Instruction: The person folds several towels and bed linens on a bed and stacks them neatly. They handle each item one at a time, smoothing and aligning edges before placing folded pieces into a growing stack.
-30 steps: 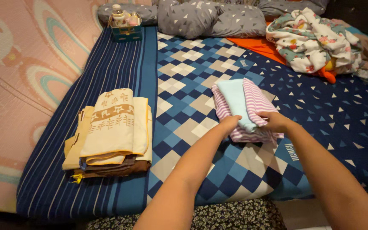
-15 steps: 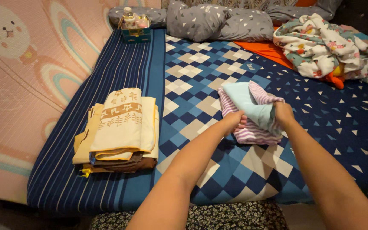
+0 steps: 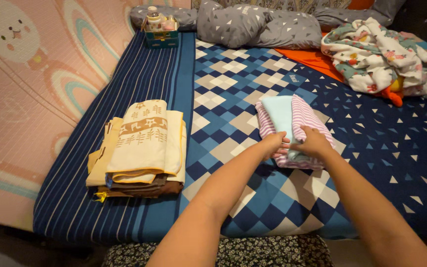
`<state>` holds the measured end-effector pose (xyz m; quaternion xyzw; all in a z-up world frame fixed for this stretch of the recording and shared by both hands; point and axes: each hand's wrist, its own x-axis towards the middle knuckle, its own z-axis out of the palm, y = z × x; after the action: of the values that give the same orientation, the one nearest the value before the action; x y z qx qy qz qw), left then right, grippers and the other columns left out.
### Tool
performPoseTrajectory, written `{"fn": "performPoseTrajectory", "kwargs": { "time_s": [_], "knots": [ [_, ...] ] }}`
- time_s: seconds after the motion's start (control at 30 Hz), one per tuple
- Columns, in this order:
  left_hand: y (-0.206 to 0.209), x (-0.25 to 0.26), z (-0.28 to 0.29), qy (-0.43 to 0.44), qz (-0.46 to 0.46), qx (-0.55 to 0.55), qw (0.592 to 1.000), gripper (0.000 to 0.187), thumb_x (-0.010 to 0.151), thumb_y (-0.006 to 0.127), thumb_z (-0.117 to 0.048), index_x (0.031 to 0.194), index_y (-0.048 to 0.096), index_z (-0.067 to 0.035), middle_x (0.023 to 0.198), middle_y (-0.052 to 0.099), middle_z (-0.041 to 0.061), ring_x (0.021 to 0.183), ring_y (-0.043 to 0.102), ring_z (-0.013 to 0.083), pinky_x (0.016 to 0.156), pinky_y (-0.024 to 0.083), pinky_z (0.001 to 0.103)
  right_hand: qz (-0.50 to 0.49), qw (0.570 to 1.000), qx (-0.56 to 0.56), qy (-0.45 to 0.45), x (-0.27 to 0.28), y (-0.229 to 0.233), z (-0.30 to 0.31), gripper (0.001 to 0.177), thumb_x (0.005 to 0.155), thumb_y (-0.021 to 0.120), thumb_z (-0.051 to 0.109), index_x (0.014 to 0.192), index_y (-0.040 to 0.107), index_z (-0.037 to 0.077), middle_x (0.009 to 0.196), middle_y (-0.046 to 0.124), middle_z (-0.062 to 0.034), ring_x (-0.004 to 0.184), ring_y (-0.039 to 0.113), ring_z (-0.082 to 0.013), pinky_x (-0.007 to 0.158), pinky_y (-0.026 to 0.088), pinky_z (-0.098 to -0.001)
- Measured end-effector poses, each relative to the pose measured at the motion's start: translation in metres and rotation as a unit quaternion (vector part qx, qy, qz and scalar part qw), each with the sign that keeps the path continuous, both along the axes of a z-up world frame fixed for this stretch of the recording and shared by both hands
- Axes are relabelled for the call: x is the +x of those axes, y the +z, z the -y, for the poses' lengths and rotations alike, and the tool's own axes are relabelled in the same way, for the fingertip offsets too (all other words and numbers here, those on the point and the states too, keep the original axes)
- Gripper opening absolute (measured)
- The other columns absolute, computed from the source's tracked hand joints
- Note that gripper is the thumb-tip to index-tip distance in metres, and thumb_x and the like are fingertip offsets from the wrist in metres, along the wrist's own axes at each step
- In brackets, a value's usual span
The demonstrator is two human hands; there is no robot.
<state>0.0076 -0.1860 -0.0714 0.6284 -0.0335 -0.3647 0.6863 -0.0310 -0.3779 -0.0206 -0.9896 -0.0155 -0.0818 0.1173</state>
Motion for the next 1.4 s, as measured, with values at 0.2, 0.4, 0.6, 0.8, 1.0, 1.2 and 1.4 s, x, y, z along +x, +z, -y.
{"fn": "performPoseTrajectory", "kwargs": {
  "time_s": [0.2, 0.4, 0.6, 0.8, 1.0, 1.2, 1.4],
  "knots": [
    [-0.007, 0.002, -0.004, -0.008, 0.001, -0.002, 1.000, 0.053, 0.101, 0.041, -0.059, 0.123, 0.063, -0.016, 0.118, 0.066, 0.004, 0.088, 0.063, 0.0176, 0.075, 0.045, 0.038, 0.056, 0.986, 0.129, -0.094, 0.003, 0.001, 0.000, 0.041, 0.100, 0.058, 0.042, 0.120, 0.072, 0.010, 0.113, 0.072, -0.0223, 0.108, 0.067, -0.0441, 0.092, 0.052, -0.0494],
    [0.032, -0.018, -0.022, -0.009, -0.048, -0.050, 0.998, 0.072, 0.100, 0.033, -0.068, 0.137, 0.057, -0.012, 0.134, 0.064, 0.011, 0.109, 0.066, 0.0264, 0.092, 0.048, 0.043, 0.251, 0.936, 0.238, -0.072, -0.026, 0.074, -0.045, 0.028, 0.098, 0.061, 0.025, 0.119, 0.068, 0.009, 0.098, 0.072, -0.0173, 0.089, 0.070, -0.0362, 0.074, 0.052, -0.0420],
    [0.122, -0.068, -0.075, -0.026, -0.082, -0.196, 0.977, 0.060, 0.098, 0.039, -0.054, 0.135, 0.057, -0.010, 0.129, 0.066, 0.011, 0.105, 0.068, 0.0250, 0.090, 0.052, 0.042, -0.132, 0.920, 0.226, 0.293, -0.095, 0.147, -0.164, 0.039, 0.086, 0.072, 0.027, 0.121, 0.067, 0.011, 0.108, 0.073, -0.0103, 0.101, 0.068, -0.0259, 0.086, 0.053, -0.0383],
    [0.158, -0.083, -0.196, -0.003, -0.055, -0.229, 0.972, 0.050, 0.097, 0.046, -0.040, 0.134, 0.058, -0.009, 0.125, 0.068, 0.011, 0.102, 0.070, 0.0235, 0.088, 0.055, 0.041, -0.323, 0.846, 0.137, 0.402, -0.182, 0.144, -0.253, 0.059, 0.073, 0.083, 0.029, 0.127, 0.064, 0.015, 0.118, 0.074, -0.0047, 0.113, 0.068, -0.0196, 0.100, 0.051, -0.0354],
    [0.178, -0.066, -0.319, 0.084, 0.006, -0.166, 0.983, 0.041, 0.095, 0.052, -0.025, 0.132, 0.059, -0.007, 0.120, 0.070, 0.011, 0.098, 0.073, 0.0220, 0.087, 0.059, 0.040, -0.242, 0.819, 0.225, 0.469, -0.131, 0.171, -0.322, 0.046, 0.075, 0.081, 0.018, 0.119, 0.072, 0.009, 0.118, 0.075, -0.0042, 0.109, 0.069, -0.0148, 0.096, 0.054, -0.0315],
    [0.245, -0.007, -0.417, 0.144, 0.119, -0.103, 0.977, 0.037, 0.094, 0.059, -0.011, 0.130, 0.060, -0.006, 0.115, 0.072, 0.011, 0.095, 0.075, 0.0206, 0.085, 0.062, 0.038, 0.095, 0.879, 0.209, 0.417, -0.100, 0.241, -0.400, 0.050, 0.076, 0.078, 0.013, 0.125, 0.066, 0.012, 0.109, 0.073, -0.0141, 0.096, 0.072, -0.0315, 0.081, 0.057, -0.0407],
    [0.248, 0.040, -0.525, 0.230, 0.252, -0.006, 0.940, 0.043, 0.089, 0.070, -0.007, 0.131, 0.059, -0.005, 0.111, 0.073, 0.011, 0.092, 0.073, 0.0211, 0.082, 0.062, 0.039, 0.189, 0.897, 0.038, 0.397, -0.114, 0.187, -0.495, 0.054, 0.079, 0.075, 0.015, 0.129, 0.055, 0.014, 0.112, 0.060, -0.0171, 0.107, 0.060, -0.0386, 0.076, 0.054, -0.0529]
  ]
}}
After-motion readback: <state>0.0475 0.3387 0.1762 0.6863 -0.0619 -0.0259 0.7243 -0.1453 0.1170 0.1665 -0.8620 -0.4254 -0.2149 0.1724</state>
